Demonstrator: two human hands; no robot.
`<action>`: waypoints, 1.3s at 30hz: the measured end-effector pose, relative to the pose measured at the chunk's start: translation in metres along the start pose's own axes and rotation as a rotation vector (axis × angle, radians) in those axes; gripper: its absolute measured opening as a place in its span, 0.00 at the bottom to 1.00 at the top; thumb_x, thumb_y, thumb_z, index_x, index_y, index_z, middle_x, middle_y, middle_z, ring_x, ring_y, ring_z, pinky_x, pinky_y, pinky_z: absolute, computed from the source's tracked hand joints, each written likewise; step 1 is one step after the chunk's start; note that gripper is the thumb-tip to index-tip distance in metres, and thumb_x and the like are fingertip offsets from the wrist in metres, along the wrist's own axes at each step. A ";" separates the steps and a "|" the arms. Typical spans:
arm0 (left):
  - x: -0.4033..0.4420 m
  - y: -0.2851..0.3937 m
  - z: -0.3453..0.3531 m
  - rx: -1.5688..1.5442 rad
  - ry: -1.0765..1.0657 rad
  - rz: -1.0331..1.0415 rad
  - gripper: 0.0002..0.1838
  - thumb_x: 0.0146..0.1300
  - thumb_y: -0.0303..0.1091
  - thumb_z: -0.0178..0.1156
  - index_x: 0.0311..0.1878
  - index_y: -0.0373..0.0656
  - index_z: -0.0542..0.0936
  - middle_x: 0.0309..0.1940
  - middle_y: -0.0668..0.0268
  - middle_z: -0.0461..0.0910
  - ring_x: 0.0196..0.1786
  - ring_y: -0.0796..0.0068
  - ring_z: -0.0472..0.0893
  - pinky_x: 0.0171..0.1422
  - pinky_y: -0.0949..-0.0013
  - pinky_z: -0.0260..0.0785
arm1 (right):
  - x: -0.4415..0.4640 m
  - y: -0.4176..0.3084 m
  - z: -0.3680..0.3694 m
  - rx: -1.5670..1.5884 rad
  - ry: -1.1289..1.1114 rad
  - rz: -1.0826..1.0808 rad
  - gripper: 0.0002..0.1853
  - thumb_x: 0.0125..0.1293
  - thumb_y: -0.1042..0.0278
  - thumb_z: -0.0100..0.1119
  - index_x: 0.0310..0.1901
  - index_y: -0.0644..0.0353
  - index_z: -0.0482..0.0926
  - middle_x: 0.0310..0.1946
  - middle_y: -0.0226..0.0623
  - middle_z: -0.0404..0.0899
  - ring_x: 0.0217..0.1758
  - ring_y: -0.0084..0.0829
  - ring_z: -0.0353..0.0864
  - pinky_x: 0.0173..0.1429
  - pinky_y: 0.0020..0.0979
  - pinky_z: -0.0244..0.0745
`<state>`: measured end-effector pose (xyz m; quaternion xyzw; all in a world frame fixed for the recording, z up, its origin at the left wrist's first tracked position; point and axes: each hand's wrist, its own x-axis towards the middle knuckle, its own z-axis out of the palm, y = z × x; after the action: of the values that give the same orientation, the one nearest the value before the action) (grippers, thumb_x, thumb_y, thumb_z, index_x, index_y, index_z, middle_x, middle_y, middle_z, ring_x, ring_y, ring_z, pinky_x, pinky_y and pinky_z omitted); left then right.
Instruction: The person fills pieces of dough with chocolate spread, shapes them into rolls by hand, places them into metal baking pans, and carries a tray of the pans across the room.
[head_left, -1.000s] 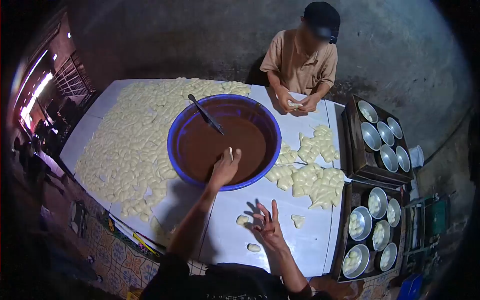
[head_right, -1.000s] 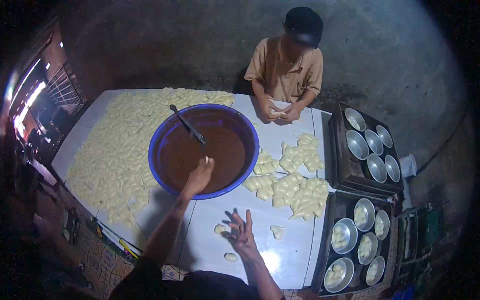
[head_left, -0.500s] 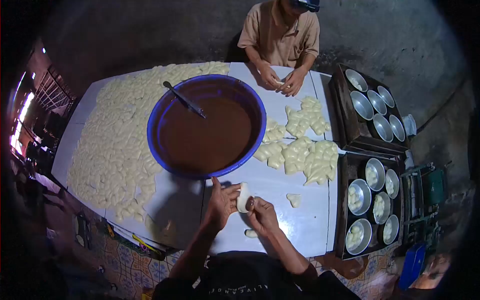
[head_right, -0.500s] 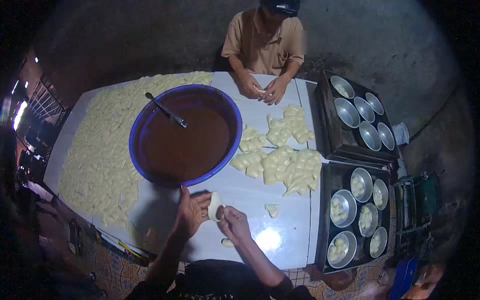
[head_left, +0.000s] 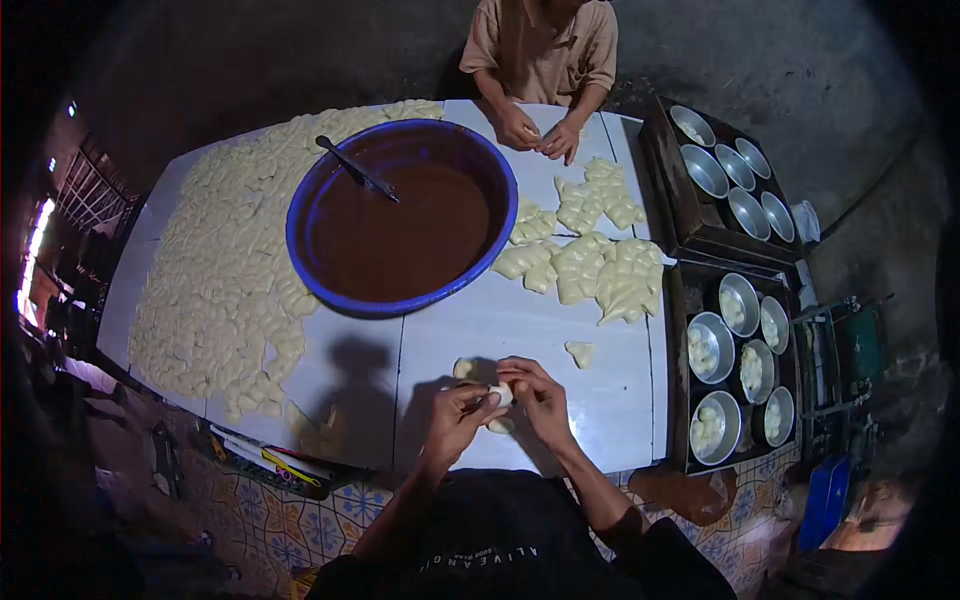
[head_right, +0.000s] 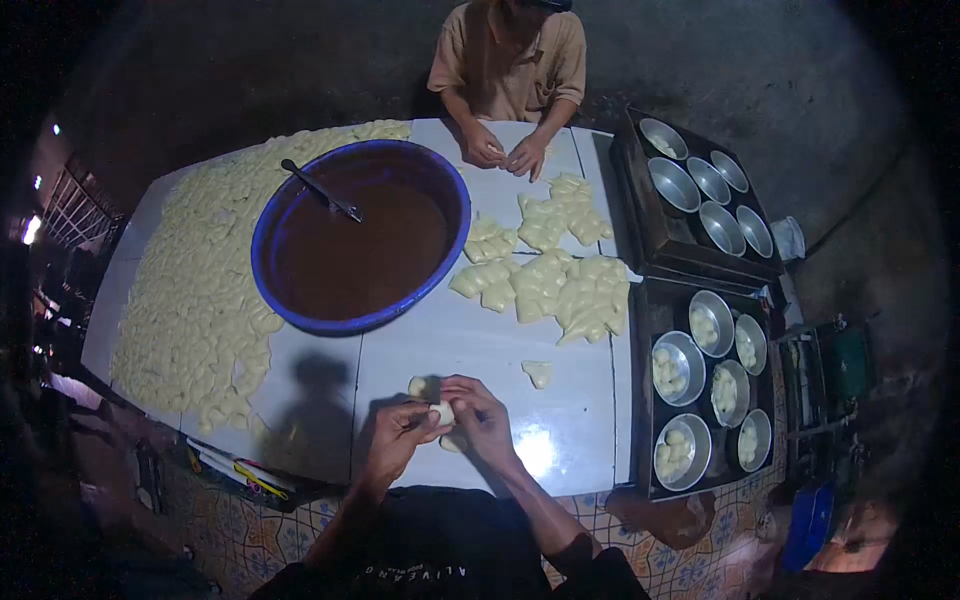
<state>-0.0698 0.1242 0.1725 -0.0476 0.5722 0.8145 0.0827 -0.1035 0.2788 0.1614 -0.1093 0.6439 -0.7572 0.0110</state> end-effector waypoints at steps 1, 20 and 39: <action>-0.003 0.001 -0.001 0.006 0.009 -0.023 0.11 0.66 0.28 0.60 0.46 0.29 0.79 0.36 0.66 0.77 0.39 0.75 0.81 0.46 0.73 0.80 | -0.006 -0.004 0.003 -0.095 -0.076 -0.025 0.08 0.62 0.76 0.61 0.42 0.67 0.81 0.47 0.39 0.77 0.49 0.29 0.77 0.50 0.27 0.72; -0.021 -0.043 -0.027 0.098 0.321 0.055 0.20 0.60 0.22 0.57 0.56 0.37 0.68 0.46 0.63 0.72 0.49 0.75 0.75 0.53 0.73 0.67 | -0.022 0.036 -0.016 -0.352 -0.423 0.315 0.25 0.54 0.87 0.56 0.57 0.62 0.77 0.56 0.46 0.76 0.57 0.35 0.76 0.60 0.33 0.73; 0.001 -0.011 0.018 0.236 0.164 0.273 0.20 0.65 0.25 0.59 0.60 0.33 0.74 0.54 0.63 0.76 0.49 0.79 0.77 0.51 0.76 0.70 | 0.010 -0.021 0.000 -0.276 0.028 0.130 0.18 0.61 0.74 0.63 0.53 0.66 0.79 0.43 0.35 0.74 0.43 0.23 0.74 0.47 0.22 0.70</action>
<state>-0.0680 0.1446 0.1683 -0.0256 0.6699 0.7387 -0.0702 -0.1106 0.2811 0.1830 -0.0575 0.7476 -0.6607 0.0358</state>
